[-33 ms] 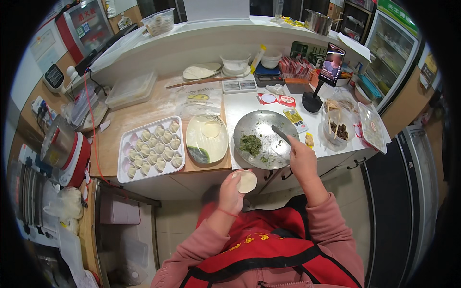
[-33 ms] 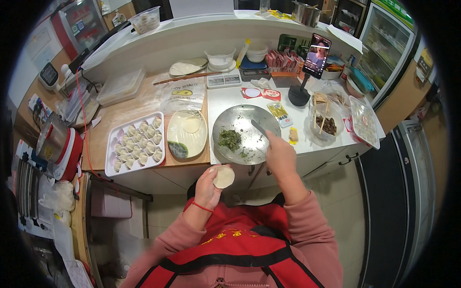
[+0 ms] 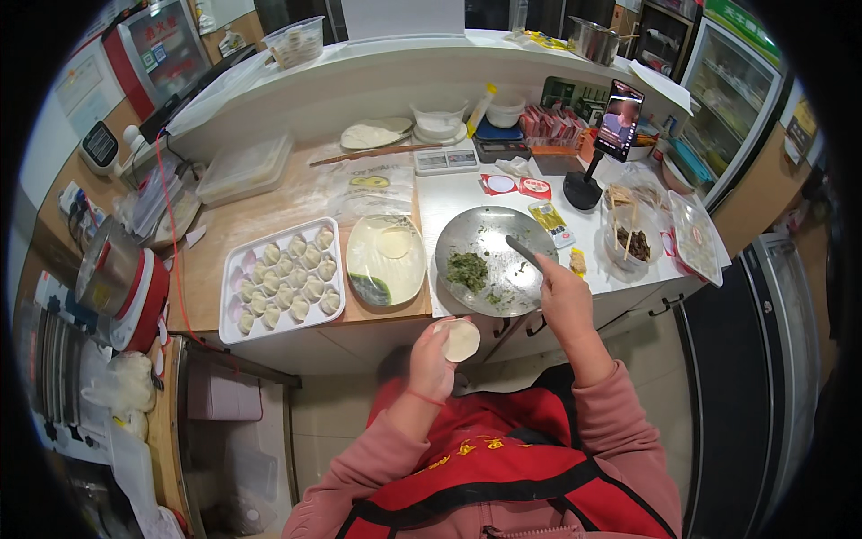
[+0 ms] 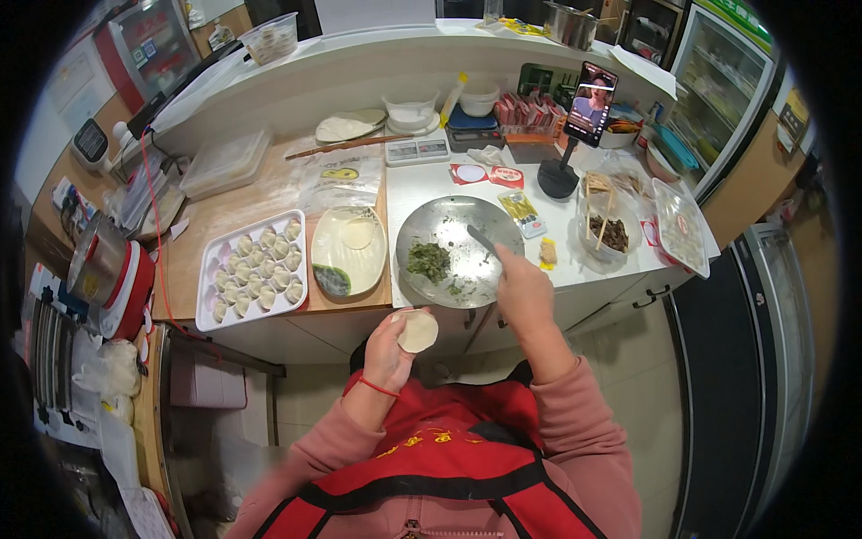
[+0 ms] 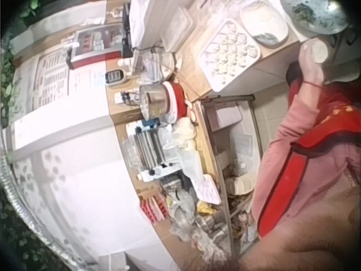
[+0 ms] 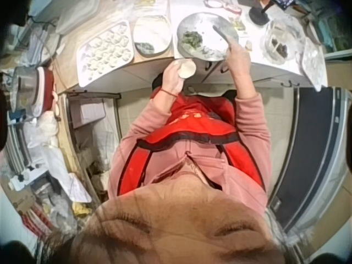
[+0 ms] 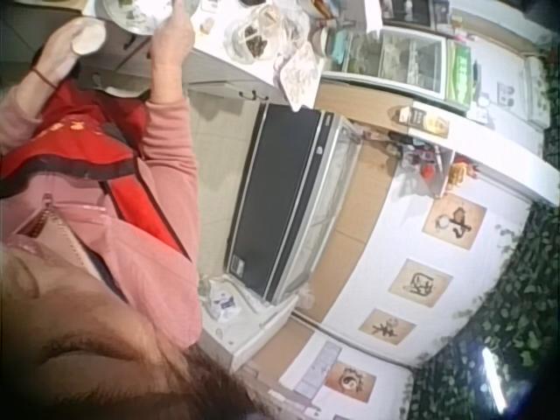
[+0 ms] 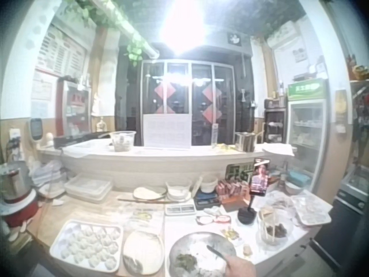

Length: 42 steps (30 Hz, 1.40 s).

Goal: The person repeatedly scoops green filling onto round dough wrappers, folds and seals each dumpling, and places them into a white tray. They also roll a small dough ball into a wrapper using a rolling pin before continuing to fill and seal more dumplings.

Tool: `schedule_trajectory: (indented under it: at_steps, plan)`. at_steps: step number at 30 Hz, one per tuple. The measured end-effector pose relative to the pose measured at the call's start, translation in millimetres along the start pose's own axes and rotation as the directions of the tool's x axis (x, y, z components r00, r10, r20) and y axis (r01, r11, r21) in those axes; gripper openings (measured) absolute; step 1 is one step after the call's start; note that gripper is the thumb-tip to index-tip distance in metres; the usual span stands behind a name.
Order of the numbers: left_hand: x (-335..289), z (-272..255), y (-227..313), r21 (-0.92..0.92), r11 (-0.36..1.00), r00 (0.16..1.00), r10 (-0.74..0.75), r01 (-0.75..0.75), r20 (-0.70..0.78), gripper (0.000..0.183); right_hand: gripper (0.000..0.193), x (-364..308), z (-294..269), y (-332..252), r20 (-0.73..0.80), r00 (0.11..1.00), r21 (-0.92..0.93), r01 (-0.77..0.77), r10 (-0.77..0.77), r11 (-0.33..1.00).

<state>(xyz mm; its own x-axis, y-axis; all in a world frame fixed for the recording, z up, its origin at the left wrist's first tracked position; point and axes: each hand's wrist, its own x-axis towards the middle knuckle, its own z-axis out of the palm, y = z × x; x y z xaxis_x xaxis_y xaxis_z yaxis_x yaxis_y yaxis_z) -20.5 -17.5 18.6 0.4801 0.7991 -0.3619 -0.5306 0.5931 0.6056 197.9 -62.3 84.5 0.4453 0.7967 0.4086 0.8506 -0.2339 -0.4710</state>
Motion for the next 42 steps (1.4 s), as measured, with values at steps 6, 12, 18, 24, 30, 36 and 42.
schedule_trajectory:
  at_steps: [6, 12, 18, 24, 30, 36, 42]
  plan:
    - [0.2, 0.0, -1.2, -0.007, 1.000, 1.000, -0.012, 0.012, 0.001, 0.026, 0.037, 5.7, -11.9, 15.9, -0.032, 0.999, -0.052, -0.046, 0.044, 0.998]
    - [1.2, -1.3, -2.8, -0.016, 1.000, 1.000, -0.015, 0.015, 0.008, 0.026, 0.037, 19.6, -10.5, 32.1, -0.049, 0.999, -0.160, 0.014, -0.022, 0.987]
    - [1.2, -1.4, -3.2, -0.024, 1.000, 1.000, -0.017, 0.017, 0.005, 0.026, 0.040, 25.4, 4.3, 29.1, 0.053, 0.996, -0.292, 0.089, -0.077, 0.952]
    - [1.6, -2.7, -0.8, -0.026, 1.000, 1.000, -0.002, 0.003, 0.008, 0.026, 0.039, 14.2, -16.4, 25.6, 0.092, 0.994, -0.398, 0.086, -0.053, 0.913]
    - [2.4, -2.1, -3.6, -0.034, 0.999, 1.000, -0.016, 0.016, 0.014, 0.026, 0.042, 15.3, -28.6, 25.0, -0.060, 0.996, -0.195, 0.057, -0.070, 0.979]
    - [3.1, -2.2, -1.0, -0.048, 0.999, 0.999, -0.012, 0.014, 0.036, 0.029, 0.034, 17.1, -31.4, 29.1, 0.101, 0.993, -0.299, -0.024, 0.056, 0.954]
    - [2.2, -0.7, -2.0, -0.060, 0.998, 0.998, -0.018, 0.021, 0.053, 0.030, 0.035, 16.1, -43.0, 48.5, 0.042, 0.977, -0.066, -0.205, 0.208, 0.976]
